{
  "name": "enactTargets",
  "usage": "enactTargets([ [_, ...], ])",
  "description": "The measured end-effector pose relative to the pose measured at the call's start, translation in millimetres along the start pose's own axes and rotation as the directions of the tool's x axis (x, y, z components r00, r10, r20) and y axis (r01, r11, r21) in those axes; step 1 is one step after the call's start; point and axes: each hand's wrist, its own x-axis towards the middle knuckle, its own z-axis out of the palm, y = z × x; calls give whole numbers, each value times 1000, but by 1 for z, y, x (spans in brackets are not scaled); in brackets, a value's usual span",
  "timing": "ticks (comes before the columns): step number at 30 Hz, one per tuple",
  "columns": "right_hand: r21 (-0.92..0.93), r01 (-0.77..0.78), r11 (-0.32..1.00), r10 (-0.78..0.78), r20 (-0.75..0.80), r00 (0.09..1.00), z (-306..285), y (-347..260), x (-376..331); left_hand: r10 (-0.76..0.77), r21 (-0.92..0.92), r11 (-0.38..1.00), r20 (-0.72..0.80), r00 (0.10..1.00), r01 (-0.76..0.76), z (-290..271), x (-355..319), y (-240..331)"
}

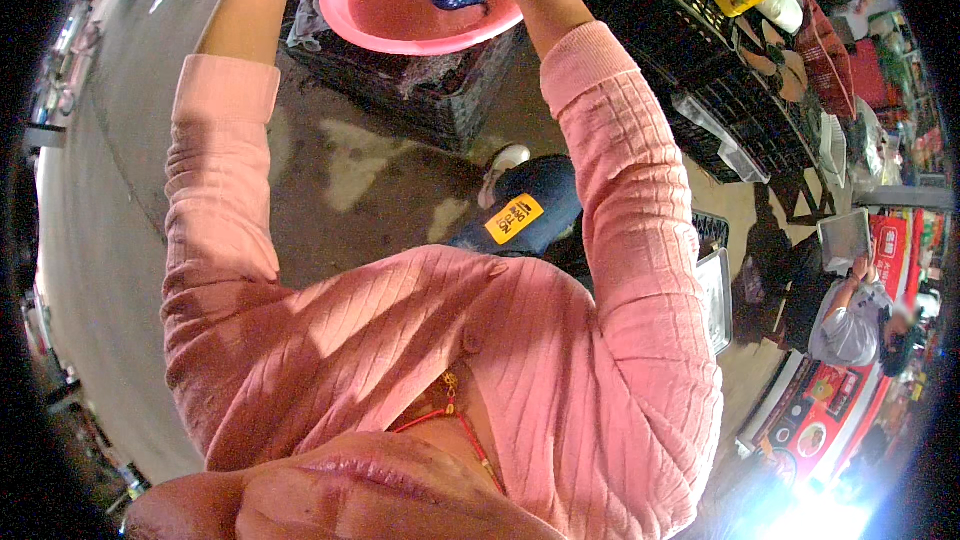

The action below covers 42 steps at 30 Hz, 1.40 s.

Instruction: The person cleans a rectangular metal tray by wiping it with a blue cloth. They repeatedly dip the cloth into a pink basin of water, wring it out, and wipe the tray surface and edges. The tray is placed on a black crate during the process.

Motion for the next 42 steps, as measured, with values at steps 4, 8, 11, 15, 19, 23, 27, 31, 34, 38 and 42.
enactTargets([
  [4, -349, 18, 937, -35, -42, 999, -27, 22, 5, -322, -19, 938, 328, 888, 347, -3, -27, -50],
  [8, -898, 285, 335, -327, 173, 929, -38, 65, 6, -370, 313, 922, 532, 761, 229, 20, -76, -97],
  [11, -932, 339, 132, -79, 331, 940, -25, 82, -3, -342, 401, 914, 686, 643, 60, 59, -121, -167],
  [15, -939, 336, 73, 291, 342, 894, -29, 105, 0, -86, 254, 939, 827, 556, -232, 85, -156, -130],
  [19, -929, 370, 6, 517, 320, 794, -12, 90, -8, -517, 516, 838, 855, 46, -176, 85, -136, -77],
  [23, -964, 260, 56, 608, 239, 757, -11, 83, -7, -363, 381, 920, 917, 165, -94, 90, -146, -107],
  [27, -931, 360, 62, 486, 343, 804, -22, 97, 9, -376, 397, 912, 910, 173, -106, 98, -120, -94],
  [31, -816, 578, 4, -281, 554, 784, -11, 60, 10, -233, 292, 956, 783, 576, -11, 99, -111, -89],
  [34, -822, 567, 45, -344, 520, 782, -8, 19, 23, -45, -168, 958, 712, 701, 233, 81, -89, -51],
  [38, -719, 570, 398, -508, 344, 790, 20, -57, 12, -115, -364, 816, 659, 743, 450, 46, -45, -58],
  [42, -751, 552, 362, -631, 238, 738, 23, -96, 24, -202, -278, 897, 435, 878, 345, 19, -9, -43],
])
